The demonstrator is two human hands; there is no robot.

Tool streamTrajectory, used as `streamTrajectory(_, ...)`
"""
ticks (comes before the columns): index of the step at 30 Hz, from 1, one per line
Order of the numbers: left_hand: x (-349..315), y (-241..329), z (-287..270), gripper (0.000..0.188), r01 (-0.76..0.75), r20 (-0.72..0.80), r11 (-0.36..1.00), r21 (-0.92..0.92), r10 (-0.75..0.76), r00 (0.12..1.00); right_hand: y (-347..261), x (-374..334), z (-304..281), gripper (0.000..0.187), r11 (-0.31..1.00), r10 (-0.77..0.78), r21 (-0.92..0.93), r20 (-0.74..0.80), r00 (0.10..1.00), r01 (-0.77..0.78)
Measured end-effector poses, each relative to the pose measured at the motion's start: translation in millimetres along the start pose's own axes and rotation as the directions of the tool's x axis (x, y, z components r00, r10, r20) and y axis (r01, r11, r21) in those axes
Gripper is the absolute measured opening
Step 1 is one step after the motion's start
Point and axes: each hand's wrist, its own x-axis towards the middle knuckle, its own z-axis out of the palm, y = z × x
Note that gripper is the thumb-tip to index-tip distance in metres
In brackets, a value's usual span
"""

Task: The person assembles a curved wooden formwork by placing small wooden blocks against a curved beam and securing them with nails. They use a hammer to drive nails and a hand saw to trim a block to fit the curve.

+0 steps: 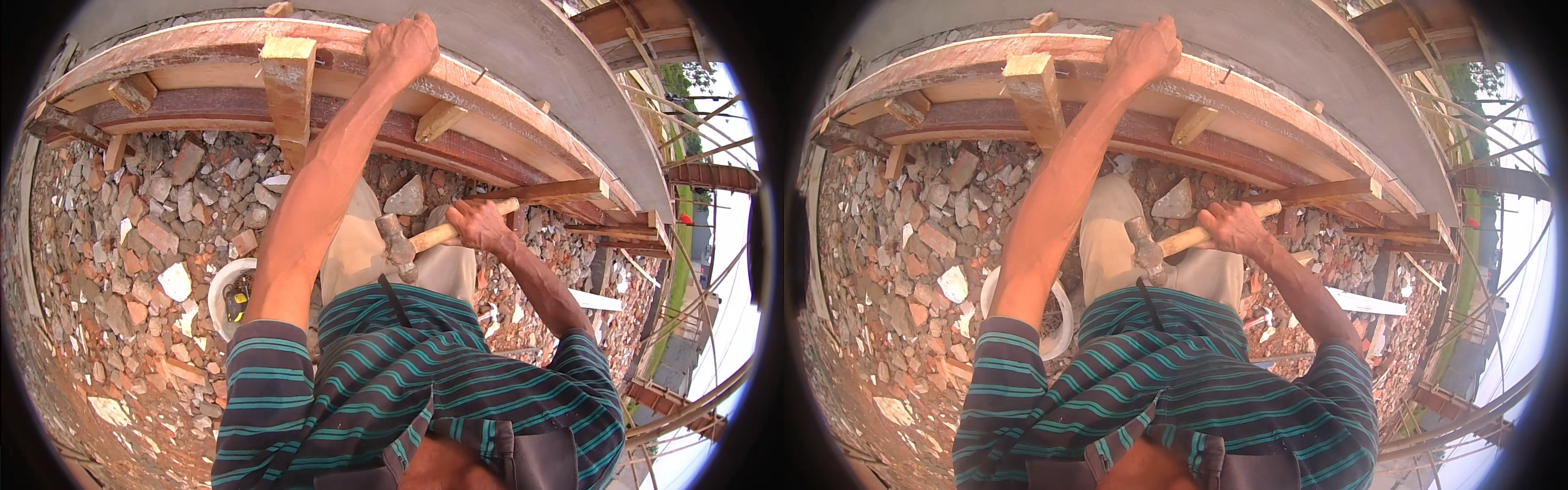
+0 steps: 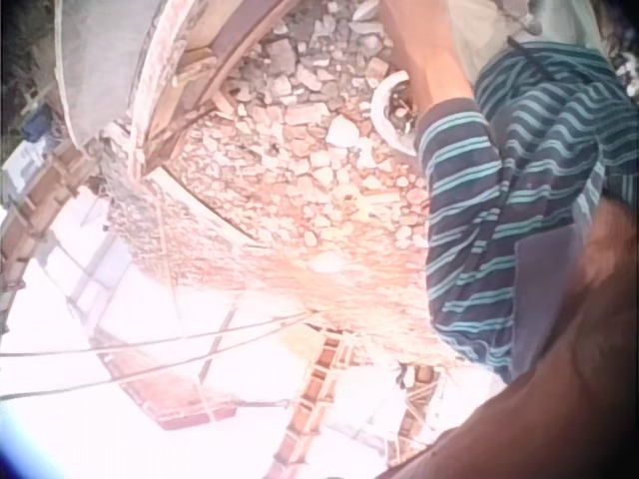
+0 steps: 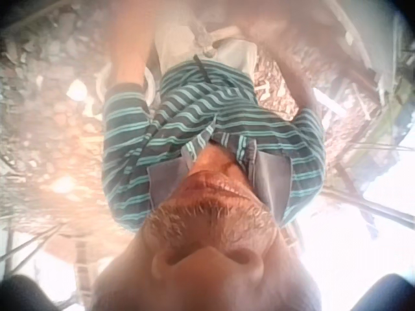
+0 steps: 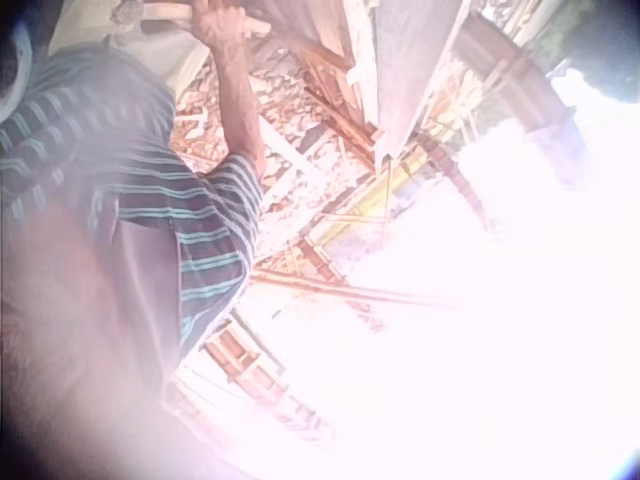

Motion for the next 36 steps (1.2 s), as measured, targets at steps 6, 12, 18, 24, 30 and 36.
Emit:
streamTrajectory(6,-2.3,-3.4,-0.5,0.017,-0.004,0.008,1.0,-0.026,0.005,1.0,3.9,14.6,0.9,0.057,0.716,0.659,0.076,0.255,0.708,-0.694)
streamTrajectory(12,-4.0,-2.3,3.8,0.022,-0.02,0.044,1.0,0.01,0.019,0.999,-43.9,-36.4,36.7,0.054,0.451,0.62,0.496,0.424,0.66,-0.742)
streamTrajectory(18,5.3,-2.0,1.9,0.043,-0.028,0.154,1.0,0.008,0.026,0.988,-94.7,-54.3,78.0,0.055,0.027,0.549,0.555,0.687,0.476,-0.831)
streamTrajectory(24,-7.9,-5.9,8.7,0.041,-0.075,0.042,0.993,0.095,0.071,0.997,-90.3,-41.7,111.3,0.046,-0.32,0.439,0.534,0.816,0.376,-0.783)
streamTrajectory(30,-10.4,2.6,2.4,0.033,0.02,0.058,0.991,0.133,-0.028,0.998,-87.9,-42.1,141.0,0.032,-0.495,0.433,0.53,0.837,0.333,-0.688)
streamTrajectory(36,-9.2,10.6,-5.3,0.037,0.065,0.028,0.995,0.069,-0.067,0.997,-98.7,-26.2,127.7,0.029,-0.556,0.496,0.633,0.772,0.397,-0.539)
